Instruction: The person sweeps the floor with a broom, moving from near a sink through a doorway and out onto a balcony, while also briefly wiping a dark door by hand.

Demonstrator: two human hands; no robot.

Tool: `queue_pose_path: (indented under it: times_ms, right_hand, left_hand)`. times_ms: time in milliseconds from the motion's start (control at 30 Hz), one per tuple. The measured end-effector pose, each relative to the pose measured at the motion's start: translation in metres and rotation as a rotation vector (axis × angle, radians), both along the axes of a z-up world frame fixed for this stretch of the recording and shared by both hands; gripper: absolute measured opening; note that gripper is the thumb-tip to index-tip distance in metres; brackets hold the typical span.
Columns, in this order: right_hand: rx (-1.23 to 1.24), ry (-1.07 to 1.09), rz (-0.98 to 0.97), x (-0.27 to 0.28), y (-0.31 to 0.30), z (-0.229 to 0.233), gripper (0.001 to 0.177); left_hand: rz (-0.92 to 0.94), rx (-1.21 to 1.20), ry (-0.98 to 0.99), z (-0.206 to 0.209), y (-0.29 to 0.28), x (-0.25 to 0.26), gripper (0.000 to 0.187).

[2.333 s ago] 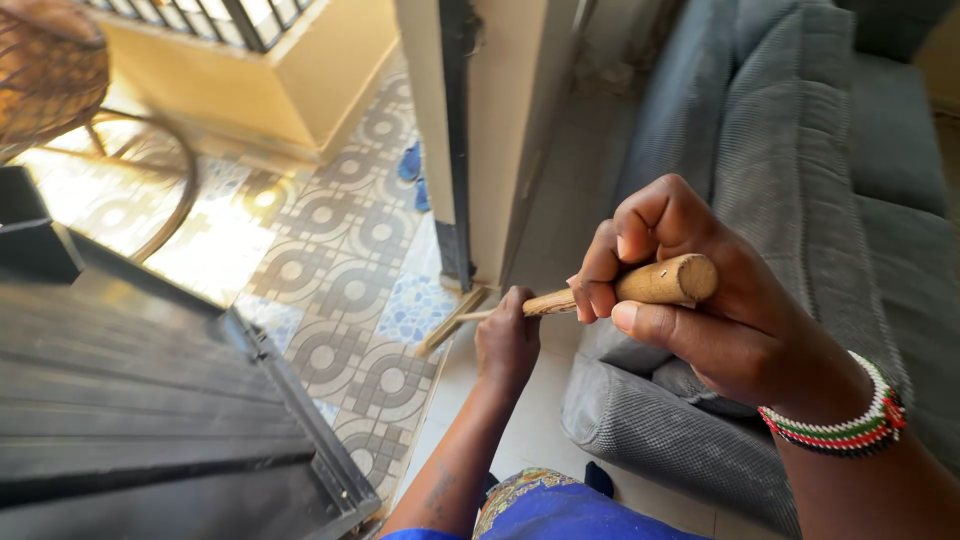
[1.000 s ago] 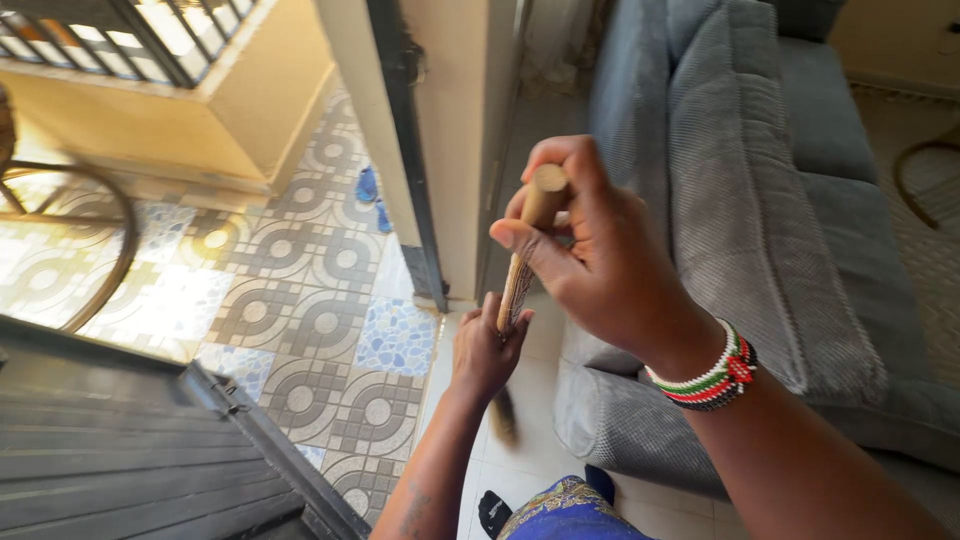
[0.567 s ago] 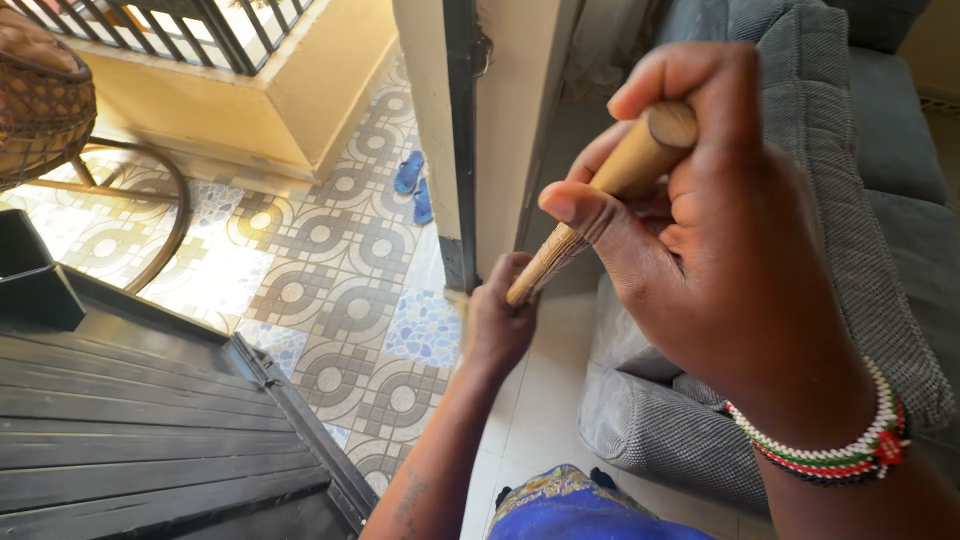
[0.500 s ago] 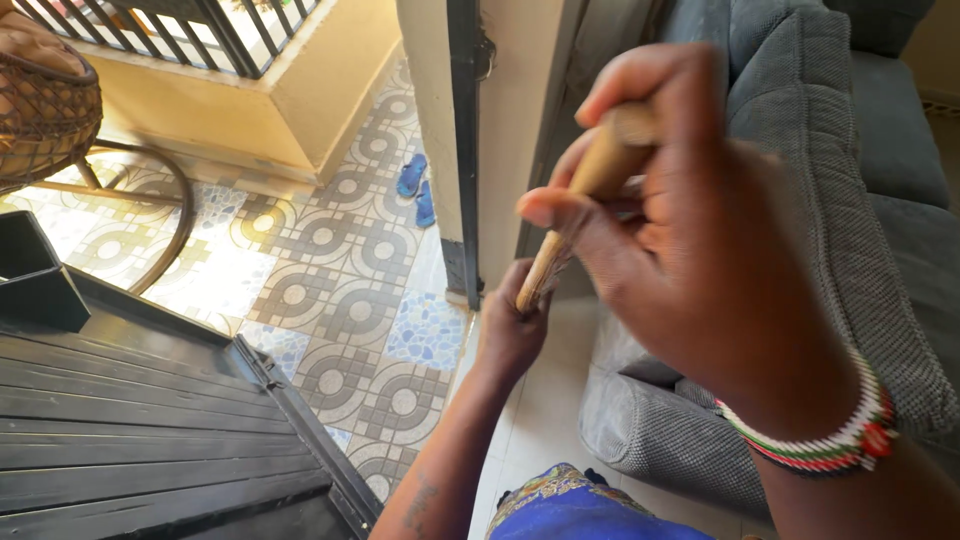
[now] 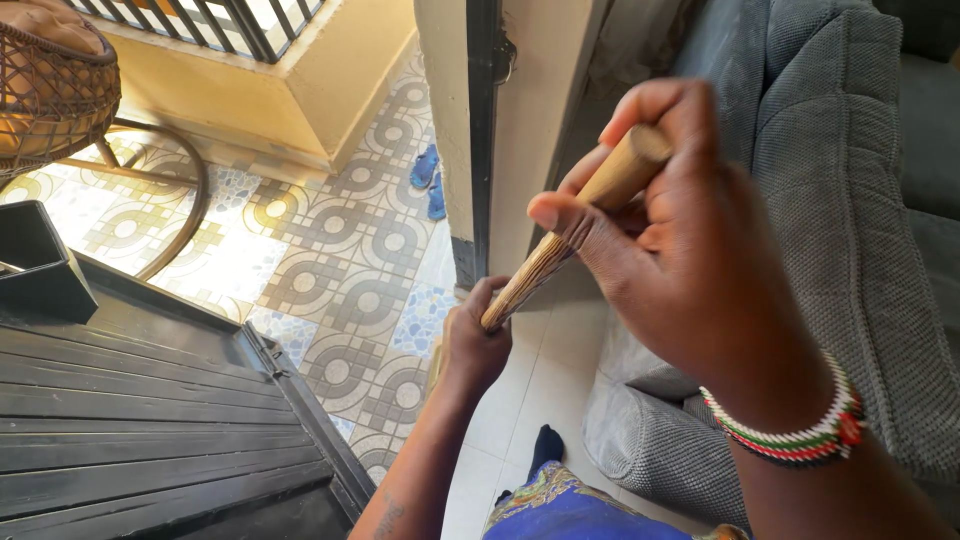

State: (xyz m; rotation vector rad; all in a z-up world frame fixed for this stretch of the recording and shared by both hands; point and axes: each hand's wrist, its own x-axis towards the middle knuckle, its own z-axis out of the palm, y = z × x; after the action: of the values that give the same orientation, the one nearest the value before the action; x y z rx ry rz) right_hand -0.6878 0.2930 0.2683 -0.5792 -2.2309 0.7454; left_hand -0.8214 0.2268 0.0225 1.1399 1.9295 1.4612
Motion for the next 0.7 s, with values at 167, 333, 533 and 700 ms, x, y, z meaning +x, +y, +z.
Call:
queue_pose_path:
  times_ms: [167,333,533,700]
  right_hand:
    - [0.214,-0.032,-0.081,-0.001,0.015,0.026,0.048]
    - [0.234,-0.065,-0.106,-0.011,0.058,-0.005,0.048]
    - [0.015,0.082,0.003,-0.018,0.117,-0.058,0.036]
    - [-0.177,0.070,0.065,-0.020,0.126,-0.076,0.032]
  left_hand:
    - [-0.115,0.185,-0.025,0.007,0.043,0.021,0.020]
    - [-0.236,0.026,-0.269,-0.021,0.097,0.029,0.020]
    - [-0.115,-0.156,0.089,-0.053,0.128,-0.016,0.030]
    - [0.008,-0.188,0.180,-0.060,0.130,-0.058,0.029]
